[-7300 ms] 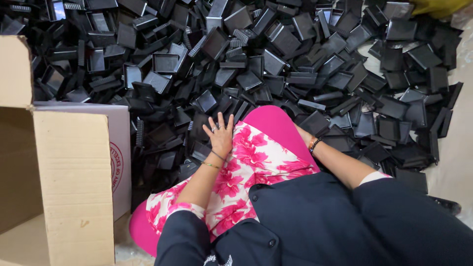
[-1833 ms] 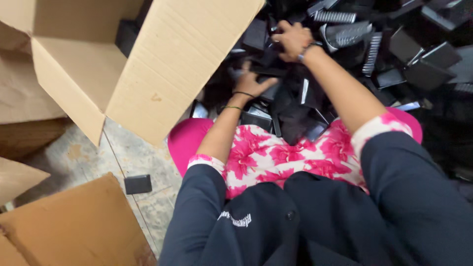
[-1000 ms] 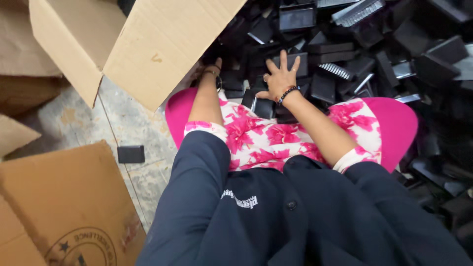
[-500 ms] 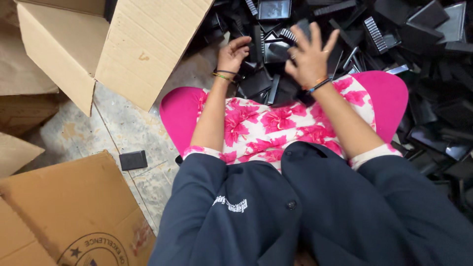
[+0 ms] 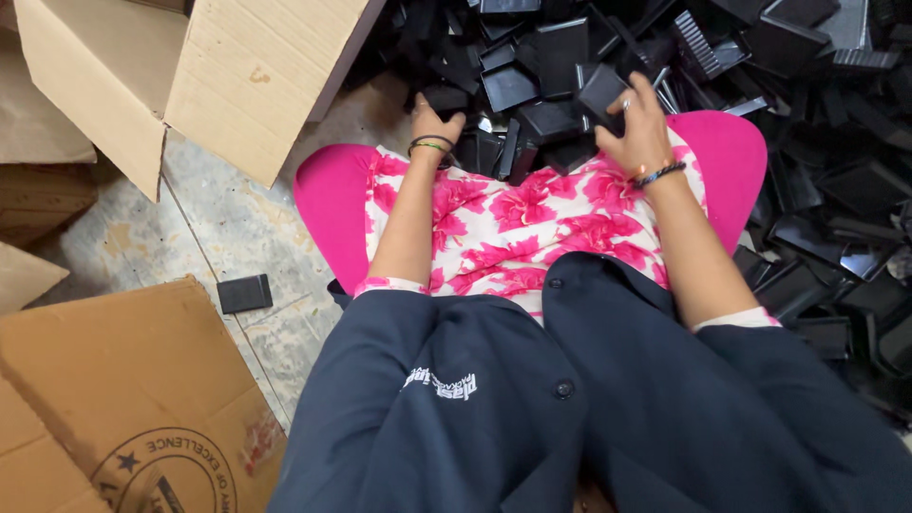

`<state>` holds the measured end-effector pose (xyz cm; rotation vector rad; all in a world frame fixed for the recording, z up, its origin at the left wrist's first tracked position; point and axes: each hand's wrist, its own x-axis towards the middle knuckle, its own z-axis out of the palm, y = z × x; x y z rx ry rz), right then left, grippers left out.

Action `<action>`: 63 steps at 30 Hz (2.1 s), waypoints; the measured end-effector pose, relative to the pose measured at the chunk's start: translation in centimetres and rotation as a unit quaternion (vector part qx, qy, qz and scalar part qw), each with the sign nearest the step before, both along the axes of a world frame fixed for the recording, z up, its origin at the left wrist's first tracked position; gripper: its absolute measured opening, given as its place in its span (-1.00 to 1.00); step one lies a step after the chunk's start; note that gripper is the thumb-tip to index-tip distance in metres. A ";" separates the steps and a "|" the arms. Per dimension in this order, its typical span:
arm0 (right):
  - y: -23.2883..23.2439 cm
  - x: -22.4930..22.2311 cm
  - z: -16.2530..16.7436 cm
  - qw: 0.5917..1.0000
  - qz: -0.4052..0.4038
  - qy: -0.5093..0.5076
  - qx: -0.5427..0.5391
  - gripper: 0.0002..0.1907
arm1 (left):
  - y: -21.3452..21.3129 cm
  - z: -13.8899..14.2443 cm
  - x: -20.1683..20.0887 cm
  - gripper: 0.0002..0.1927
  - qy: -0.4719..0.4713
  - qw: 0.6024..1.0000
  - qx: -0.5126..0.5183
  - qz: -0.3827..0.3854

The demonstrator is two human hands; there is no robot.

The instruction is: The person sits cross-legged on a chair and repeatedly picks up small black plastic parts from a large pile on the floor. They handle each part with both hands, briefly inspect it, and place it into a cardboard box to their left. The process continues throughout the clip.

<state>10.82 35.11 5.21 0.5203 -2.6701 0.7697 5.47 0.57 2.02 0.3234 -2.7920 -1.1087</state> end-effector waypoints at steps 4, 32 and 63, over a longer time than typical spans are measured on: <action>0.7 -1.4 0.5 0.986 0.042 -0.129 -0.100 -0.51 | 0.0 0.8 0.5 0.12 -0.128 0.991 -0.013 0.045; -14.8 4.6 1.6 0.944 0.060 -0.110 -0.307 -0.49 | 4.9 0.2 6.1 -0.20 -0.048 0.677 0.733 0.033; -11.5 5.8 4.2 0.932 0.190 -0.165 -0.261 -0.56 | -5.0 13.6 9.4 -0.43 0.385 0.904 0.029 -0.185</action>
